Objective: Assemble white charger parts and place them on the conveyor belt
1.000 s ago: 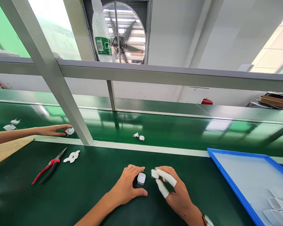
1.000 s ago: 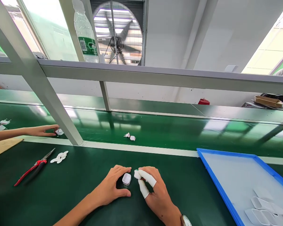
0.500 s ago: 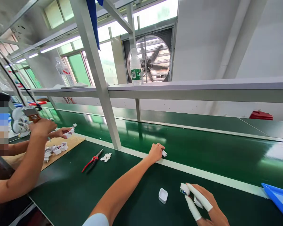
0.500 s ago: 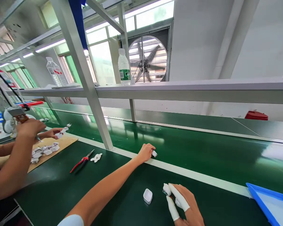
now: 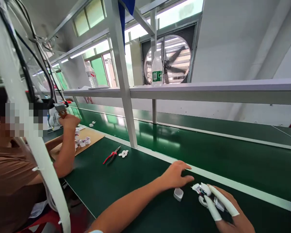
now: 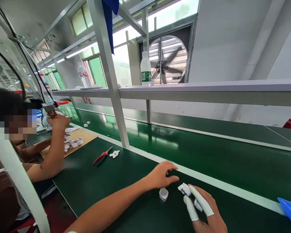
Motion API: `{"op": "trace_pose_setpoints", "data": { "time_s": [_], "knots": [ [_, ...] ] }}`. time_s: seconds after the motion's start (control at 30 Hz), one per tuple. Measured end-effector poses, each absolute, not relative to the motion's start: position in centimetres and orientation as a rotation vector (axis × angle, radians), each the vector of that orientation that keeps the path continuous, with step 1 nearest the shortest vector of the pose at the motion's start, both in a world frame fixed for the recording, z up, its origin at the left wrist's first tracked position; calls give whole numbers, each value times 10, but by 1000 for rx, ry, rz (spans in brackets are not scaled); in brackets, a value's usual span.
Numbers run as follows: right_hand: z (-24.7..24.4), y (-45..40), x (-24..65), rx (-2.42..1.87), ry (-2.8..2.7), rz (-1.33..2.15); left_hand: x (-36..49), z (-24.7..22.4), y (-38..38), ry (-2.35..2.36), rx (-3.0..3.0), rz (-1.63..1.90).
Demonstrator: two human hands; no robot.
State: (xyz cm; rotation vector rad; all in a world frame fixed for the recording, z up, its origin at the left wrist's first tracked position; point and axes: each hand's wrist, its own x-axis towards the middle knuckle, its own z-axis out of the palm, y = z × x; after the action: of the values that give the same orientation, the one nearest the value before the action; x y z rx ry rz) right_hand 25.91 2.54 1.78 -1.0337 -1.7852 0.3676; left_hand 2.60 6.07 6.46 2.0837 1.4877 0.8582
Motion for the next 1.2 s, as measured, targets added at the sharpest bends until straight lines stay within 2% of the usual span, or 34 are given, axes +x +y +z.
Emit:
{"op": "trace_pose_setpoints", "data": {
  "time_s": [0.17, 0.3, 0.43, 0.57, 0.8, 1.2],
  "knots": [
    [39, 11, 236, -915, -1700, 387, -18, 54, 28, 1577, 1882, 862],
    [41, 13, 233, -842, -1760, 324, -11, 27, 3, 1567, 1965, 761],
    [38, 10, 230, -809, -1824, 308, 3, 14, -7, 1464, 1997, 912],
    [28, 7, 227, -754, -1889, 302, -1, 14, -12, 1285, 2008, 1103],
    [19, 2, 225, -735, -1942, 349, -8, 17, -17, 1244, 2086, 1199],
    [25, -9, 216, -658, -1870, 480, -5, 16, -24, 1289, 2205, 1185]
  ]
}}
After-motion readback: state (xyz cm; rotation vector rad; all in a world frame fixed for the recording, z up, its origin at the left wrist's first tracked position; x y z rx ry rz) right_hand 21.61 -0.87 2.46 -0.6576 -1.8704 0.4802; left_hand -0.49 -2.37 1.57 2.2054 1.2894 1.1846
